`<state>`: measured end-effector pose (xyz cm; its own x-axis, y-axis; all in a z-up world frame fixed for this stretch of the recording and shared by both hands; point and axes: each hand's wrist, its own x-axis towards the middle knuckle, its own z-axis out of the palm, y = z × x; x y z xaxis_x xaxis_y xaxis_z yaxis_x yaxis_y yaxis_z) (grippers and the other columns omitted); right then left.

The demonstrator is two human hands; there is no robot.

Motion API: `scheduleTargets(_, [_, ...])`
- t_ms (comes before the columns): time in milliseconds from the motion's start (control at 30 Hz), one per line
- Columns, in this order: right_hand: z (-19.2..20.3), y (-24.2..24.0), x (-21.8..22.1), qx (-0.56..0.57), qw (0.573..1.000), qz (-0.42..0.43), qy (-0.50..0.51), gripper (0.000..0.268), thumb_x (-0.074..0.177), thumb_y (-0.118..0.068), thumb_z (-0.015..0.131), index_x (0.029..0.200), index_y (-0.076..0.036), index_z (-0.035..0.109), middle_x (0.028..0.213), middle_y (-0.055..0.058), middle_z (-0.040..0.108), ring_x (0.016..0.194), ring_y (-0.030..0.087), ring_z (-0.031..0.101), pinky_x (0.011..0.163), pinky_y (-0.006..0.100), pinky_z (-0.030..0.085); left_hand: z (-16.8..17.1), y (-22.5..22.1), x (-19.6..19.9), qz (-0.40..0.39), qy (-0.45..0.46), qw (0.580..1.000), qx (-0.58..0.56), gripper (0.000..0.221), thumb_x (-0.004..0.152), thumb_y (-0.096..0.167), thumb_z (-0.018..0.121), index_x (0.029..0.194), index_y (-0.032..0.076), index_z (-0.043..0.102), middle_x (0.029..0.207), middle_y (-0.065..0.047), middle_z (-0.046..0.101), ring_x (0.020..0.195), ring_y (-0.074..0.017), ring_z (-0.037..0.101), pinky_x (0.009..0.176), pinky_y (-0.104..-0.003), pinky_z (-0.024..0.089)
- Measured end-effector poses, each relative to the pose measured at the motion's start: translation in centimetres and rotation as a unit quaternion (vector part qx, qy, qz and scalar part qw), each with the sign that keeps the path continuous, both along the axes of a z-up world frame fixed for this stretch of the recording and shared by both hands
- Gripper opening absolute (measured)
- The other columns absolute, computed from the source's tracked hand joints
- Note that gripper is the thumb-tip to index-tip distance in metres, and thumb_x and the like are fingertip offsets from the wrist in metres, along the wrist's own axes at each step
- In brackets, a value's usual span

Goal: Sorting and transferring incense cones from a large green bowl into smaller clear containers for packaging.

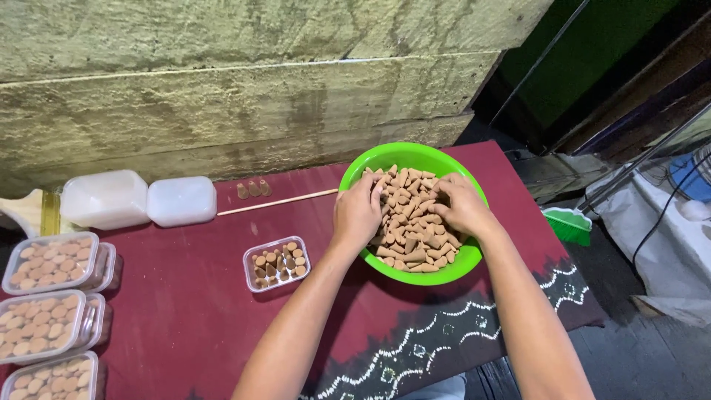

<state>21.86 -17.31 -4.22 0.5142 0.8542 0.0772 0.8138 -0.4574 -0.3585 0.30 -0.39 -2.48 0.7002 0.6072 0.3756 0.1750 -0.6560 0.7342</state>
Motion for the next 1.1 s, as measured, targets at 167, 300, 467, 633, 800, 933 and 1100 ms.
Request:
scheduleTargets(167, [2.4, 0.3, -2.4, 0.093, 0.992, -0.003, 0.089, 0.028, 0.082, -0.011, 0.079, 0.109, -0.015, 0.070, 0.110, 0.011, 0.073, 0.113, 0.038, 0.067, 0.098, 0.052, 0.051, 0.4, 0.2, 0.0, -0.002, 0.006, 1.000, 0.002, 0.022, 0.100, 0.023, 0.054, 0.120, 0.022, 0.065, 0.104, -0.009, 0.075, 0.102, -0.0330, 0.071, 0.090, -0.047, 0.051])
scheduleTargets(300, [0.7, -0.2, -0.8, 0.118, 0.986, -0.077, 0.089, 0.037, 0.098, -0.009, 0.060, 0.127, -0.030, 0.068, 0.106, -0.004, 0.079, 0.107, 0.019, 0.072, 0.099, 0.044, 0.052, 1.0, -0.2, -0.4, -0.008, 0.014, 1.000, -0.001, 0.022, 0.101, 0.024, 0.053, 0.119, 0.023, 0.065, 0.106, -0.011, 0.075, 0.102, -0.0347, 0.071, 0.090, -0.049, 0.051])
scheduleTargets(467, [0.1, 0.0, -1.0, -0.007, 0.998, -0.065, 0.016, 0.020, 0.094, -0.009, 0.064, 0.109, -0.019, 0.072, 0.105, 0.010, 0.078, 0.110, 0.034, 0.070, 0.099, 0.048, 0.054, 1.7, -0.2, -0.5, -0.011, 0.028, 0.999, -0.008, 0.021, 0.101, 0.024, 0.053, 0.118, 0.024, 0.065, 0.105, -0.010, 0.075, 0.101, -0.0344, 0.071, 0.091, -0.047, 0.051])
scheduleTargets(633, [3.4, -0.1, -3.6, -0.081, 0.995, -0.033, 0.054, 0.039, 0.089, -0.008, 0.065, 0.127, -0.016, 0.064, 0.117, 0.018, 0.075, 0.121, 0.041, 0.063, 0.107, 0.054, 0.049, 2.0, -0.5, -1.0, -0.010, 0.036, 0.999, -0.012, 0.020, 0.101, 0.023, 0.053, 0.117, 0.023, 0.065, 0.106, -0.011, 0.076, 0.101, -0.0358, 0.071, 0.091, -0.048, 0.051])
scheduleTargets(800, [2.3, -0.5, -3.0, 0.033, 0.999, -0.013, 0.041, 0.024, 0.090, -0.014, 0.070, 0.115, -0.014, 0.072, 0.113, 0.020, 0.069, 0.112, 0.045, 0.065, 0.100, 0.054, 0.052, 2.4, -0.4, -1.0, -0.006, 0.033, 0.999, -0.017, 0.019, 0.101, 0.024, 0.053, 0.116, 0.023, 0.065, 0.103, -0.010, 0.076, 0.099, -0.0349, 0.072, 0.090, -0.047, 0.052])
scheduleTargets(933, [1.8, -0.9, -2.3, 0.132, 0.990, -0.030, 0.045, 0.023, 0.086, -0.019, 0.076, 0.109, -0.021, 0.075, 0.107, 0.011, 0.069, 0.107, 0.036, 0.068, 0.093, 0.049, 0.054, 2.2, -0.3, -0.7, -0.002, 0.043, 0.999, -0.029, 0.019, 0.102, 0.028, 0.053, 0.115, 0.023, 0.065, 0.100, -0.011, 0.077, 0.098, -0.0376, 0.072, 0.090, -0.050, 0.052])
scheduleTargets(1100, [3.3, -0.5, -4.2, 0.256, 0.929, -0.116, 0.240, 0.015, 0.099, -0.015, 0.069, 0.114, -0.015, 0.073, 0.105, 0.012, 0.078, 0.090, 0.021, 0.077, 0.088, 0.037, 0.059, 1.9, 0.1, -0.3, 0.003, 0.101, 0.994, -0.047, 0.020, 0.099, 0.033, 0.055, 0.117, 0.029, 0.063, 0.099, -0.009, 0.078, 0.100, -0.0397, 0.072, 0.092, -0.052, 0.052])
